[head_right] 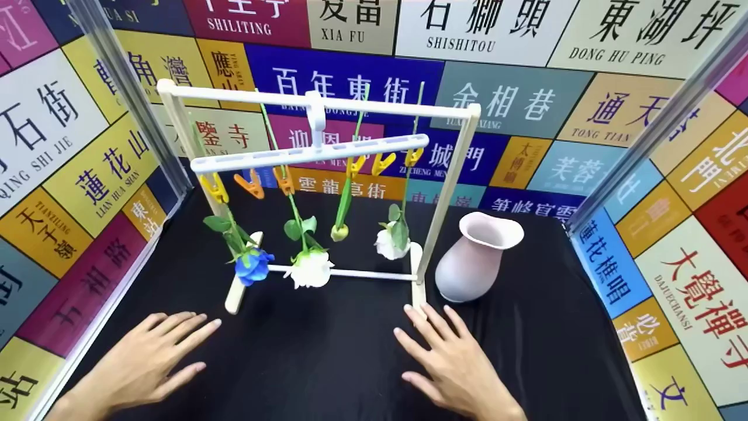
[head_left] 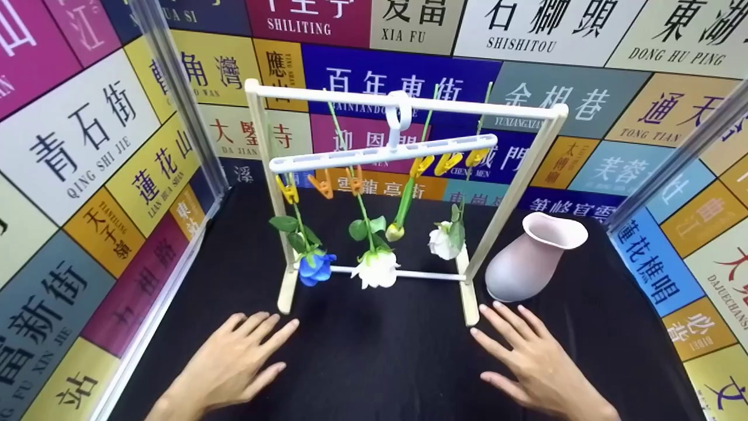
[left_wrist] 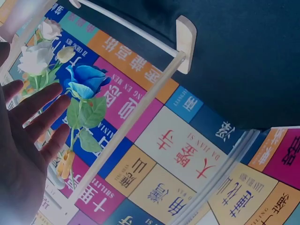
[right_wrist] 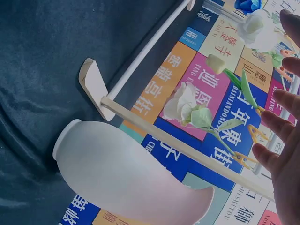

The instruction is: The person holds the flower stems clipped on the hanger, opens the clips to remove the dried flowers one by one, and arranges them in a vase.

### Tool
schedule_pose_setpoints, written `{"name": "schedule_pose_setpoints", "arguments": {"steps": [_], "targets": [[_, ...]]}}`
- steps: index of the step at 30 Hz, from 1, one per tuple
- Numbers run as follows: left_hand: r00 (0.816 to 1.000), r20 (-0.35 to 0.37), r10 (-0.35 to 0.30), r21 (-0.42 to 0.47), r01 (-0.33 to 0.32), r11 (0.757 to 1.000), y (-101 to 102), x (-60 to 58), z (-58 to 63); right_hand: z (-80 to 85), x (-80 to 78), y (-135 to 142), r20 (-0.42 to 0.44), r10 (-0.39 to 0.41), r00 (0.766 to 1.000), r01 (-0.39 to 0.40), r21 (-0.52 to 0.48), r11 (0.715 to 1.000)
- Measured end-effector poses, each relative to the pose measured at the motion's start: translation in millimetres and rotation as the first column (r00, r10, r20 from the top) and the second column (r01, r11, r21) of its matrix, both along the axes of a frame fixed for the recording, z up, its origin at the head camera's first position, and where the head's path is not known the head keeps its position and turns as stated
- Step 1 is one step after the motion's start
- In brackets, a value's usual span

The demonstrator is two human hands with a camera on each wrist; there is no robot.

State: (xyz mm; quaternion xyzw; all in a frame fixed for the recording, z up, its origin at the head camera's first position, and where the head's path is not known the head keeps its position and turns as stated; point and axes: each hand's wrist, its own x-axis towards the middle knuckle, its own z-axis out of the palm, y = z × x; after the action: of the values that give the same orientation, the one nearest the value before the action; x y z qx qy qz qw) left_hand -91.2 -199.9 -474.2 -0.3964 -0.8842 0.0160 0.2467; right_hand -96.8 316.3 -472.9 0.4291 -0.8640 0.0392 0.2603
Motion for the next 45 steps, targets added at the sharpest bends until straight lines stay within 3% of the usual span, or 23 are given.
{"name": "schedule_pose_setpoints", "arguments": {"steps": [9, 20, 27, 33, 37, 40, 45], "targets": [[0.999, -0.052, 0.002, 0.063, 0.001, 0.998, -3, -0.3, -1.3, 1.1, 3.4, -3, 0.001, 0.006, 1.000, -0.006, -0.025, 1.000], [0.997, -0.030, 0.068, 0.173, -0.062, 0.983, 1, -7.8, -6.3, 8.5, 0.3, -14, -0.025, 0.016, 1.000, -0.017, -0.069, 0.997], [0.994, -0.045, 0.097, 0.261, -0.082, 0.962, 4, -15.9, -11.6, 13.5, -1.4, -22, -0.032, 0.018, 0.999, -0.021, -0.095, 0.995], [0.987, -0.017, 0.162, 0.315, -0.148, 0.937, 7, -20.8, -15.9, 16.6, -3.3, -29, -0.036, 0.014, 0.999, -0.018, -0.111, 0.994], [0.980, 0.041, 0.193, 0.397, -0.194, 0.897, 9, -25.0, -18.1, 20.7, -7.6, -34, -0.030, 0.017, 0.999, -0.021, -0.135, 0.991], [0.970, 0.108, 0.218, 0.481, -0.243, 0.842, 11, -30.4, -20.2, 23.7, -11.8, -38, -0.011, 0.017, 1.000, -0.018, -0.163, 0.987], [0.937, 0.238, 0.255, 0.558, -0.347, 0.754, 15, -41.3, -24.6, 27.3, -19.4, -43, 0.009, 0.023, 1.000, -0.020, -0.209, 0.978]]}}
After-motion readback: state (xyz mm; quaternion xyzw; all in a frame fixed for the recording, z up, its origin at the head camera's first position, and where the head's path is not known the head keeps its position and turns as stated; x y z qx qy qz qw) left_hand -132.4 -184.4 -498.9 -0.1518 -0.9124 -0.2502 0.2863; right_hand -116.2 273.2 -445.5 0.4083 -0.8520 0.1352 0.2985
